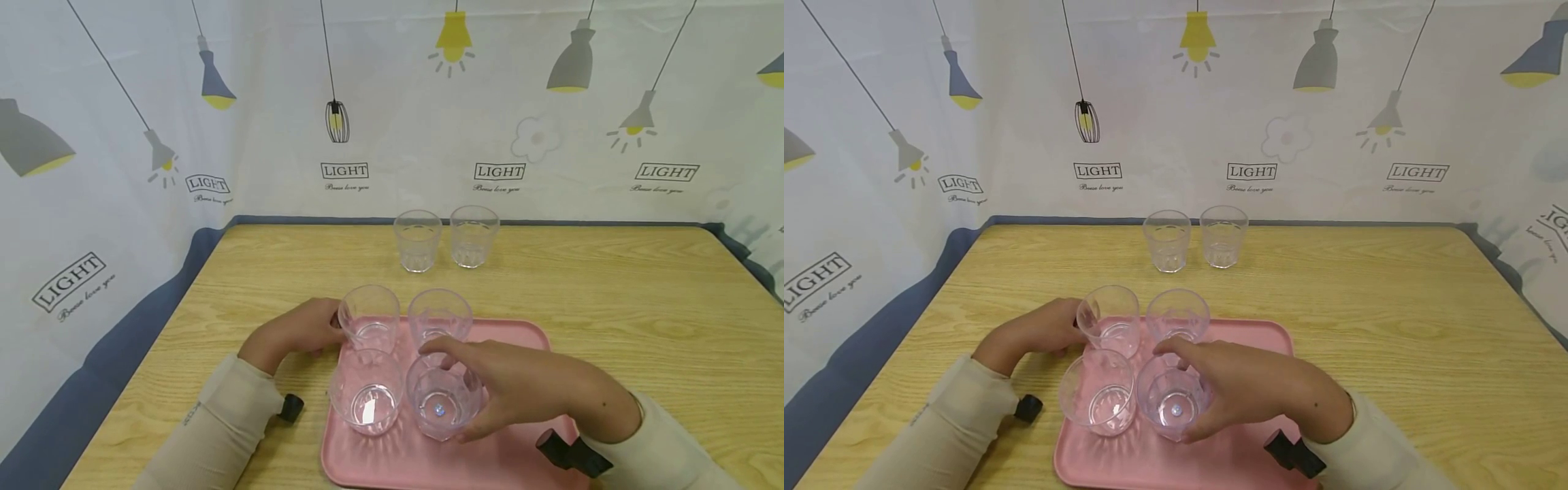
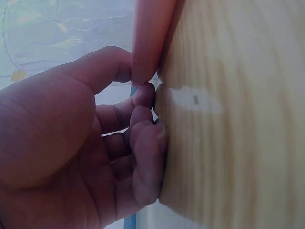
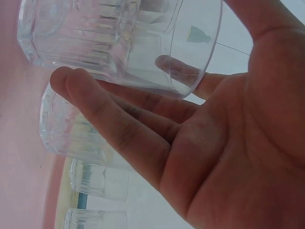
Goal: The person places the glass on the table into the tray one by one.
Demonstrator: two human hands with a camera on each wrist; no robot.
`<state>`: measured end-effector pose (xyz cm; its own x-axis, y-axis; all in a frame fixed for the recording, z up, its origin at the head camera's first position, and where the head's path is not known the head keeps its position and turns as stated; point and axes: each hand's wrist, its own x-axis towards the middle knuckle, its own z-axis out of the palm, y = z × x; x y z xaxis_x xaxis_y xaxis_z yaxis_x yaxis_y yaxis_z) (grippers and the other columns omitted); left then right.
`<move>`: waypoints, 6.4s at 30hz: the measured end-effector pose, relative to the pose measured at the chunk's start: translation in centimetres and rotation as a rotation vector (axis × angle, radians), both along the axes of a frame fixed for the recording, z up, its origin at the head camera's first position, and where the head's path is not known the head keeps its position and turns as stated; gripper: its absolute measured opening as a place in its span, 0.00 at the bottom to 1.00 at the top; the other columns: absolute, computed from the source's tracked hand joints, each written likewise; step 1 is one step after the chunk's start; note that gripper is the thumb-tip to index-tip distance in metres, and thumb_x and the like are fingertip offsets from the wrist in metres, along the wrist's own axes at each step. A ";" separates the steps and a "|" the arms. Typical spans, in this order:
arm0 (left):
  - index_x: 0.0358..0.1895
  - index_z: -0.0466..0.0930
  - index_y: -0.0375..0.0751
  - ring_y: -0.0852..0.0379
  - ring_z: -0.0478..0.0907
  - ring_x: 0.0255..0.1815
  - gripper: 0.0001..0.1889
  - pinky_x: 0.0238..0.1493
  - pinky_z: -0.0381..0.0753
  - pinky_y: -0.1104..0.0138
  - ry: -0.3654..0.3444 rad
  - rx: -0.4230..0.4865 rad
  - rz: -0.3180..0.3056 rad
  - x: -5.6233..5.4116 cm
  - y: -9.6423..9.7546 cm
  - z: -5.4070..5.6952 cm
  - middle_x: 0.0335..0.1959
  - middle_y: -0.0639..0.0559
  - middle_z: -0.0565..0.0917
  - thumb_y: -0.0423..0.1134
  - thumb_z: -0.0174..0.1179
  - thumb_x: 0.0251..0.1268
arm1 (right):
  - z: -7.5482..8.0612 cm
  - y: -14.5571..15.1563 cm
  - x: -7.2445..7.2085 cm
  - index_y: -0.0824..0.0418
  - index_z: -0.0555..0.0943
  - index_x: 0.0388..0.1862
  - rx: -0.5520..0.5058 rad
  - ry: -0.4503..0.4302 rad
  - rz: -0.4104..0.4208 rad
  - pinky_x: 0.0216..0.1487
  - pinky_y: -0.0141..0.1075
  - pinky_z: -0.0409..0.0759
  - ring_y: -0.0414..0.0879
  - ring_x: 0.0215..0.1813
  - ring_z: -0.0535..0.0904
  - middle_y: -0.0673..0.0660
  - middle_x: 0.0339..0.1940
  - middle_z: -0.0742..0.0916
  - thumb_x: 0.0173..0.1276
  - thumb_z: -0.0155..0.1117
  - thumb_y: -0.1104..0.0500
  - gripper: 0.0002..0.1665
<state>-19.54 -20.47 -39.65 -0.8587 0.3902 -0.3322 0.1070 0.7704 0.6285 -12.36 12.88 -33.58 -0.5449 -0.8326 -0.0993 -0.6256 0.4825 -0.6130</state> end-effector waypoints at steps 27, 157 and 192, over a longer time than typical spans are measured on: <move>0.36 0.75 0.45 0.58 0.74 0.17 0.09 0.22 0.78 0.66 0.003 -0.001 0.003 0.1 0.1 0.2 0.27 0.51 0.76 0.43 0.63 0.68 | 0.2 0.3 0.0 0.50 0.62 0.75 -0.015 0.006 -0.003 0.57 0.37 0.82 0.39 0.57 0.81 0.48 0.54 0.85 0.54 0.79 0.40 0.55; 0.38 0.77 0.46 0.59 0.72 0.14 0.08 0.19 0.77 0.67 0.002 0.010 -0.010 -0.2 0.1 -0.2 0.25 0.53 0.77 0.46 0.63 0.68 | 0.9 2.7 -5.8 0.60 0.66 0.73 -0.236 0.160 -0.325 0.64 0.51 0.78 0.57 0.68 0.75 0.57 0.70 0.76 0.70 0.66 0.61 0.34; 0.39 0.77 0.48 0.58 0.72 0.14 0.09 0.20 0.77 0.66 -0.011 0.017 0.010 0.0 -0.1 0.0 0.26 0.52 0.79 0.48 0.63 0.68 | 0.0 3.3 -14.7 0.63 0.48 0.81 -0.037 0.094 -0.661 0.66 0.64 0.69 0.69 0.74 0.62 0.74 0.74 0.64 0.72 0.63 0.44 0.51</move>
<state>-19.52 -20.57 -39.63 -0.8588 0.3874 -0.3353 0.0921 0.7605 0.6427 -27.02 16.17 -33.60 -0.9467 -0.3222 -0.0041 -0.2568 0.7622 -0.5942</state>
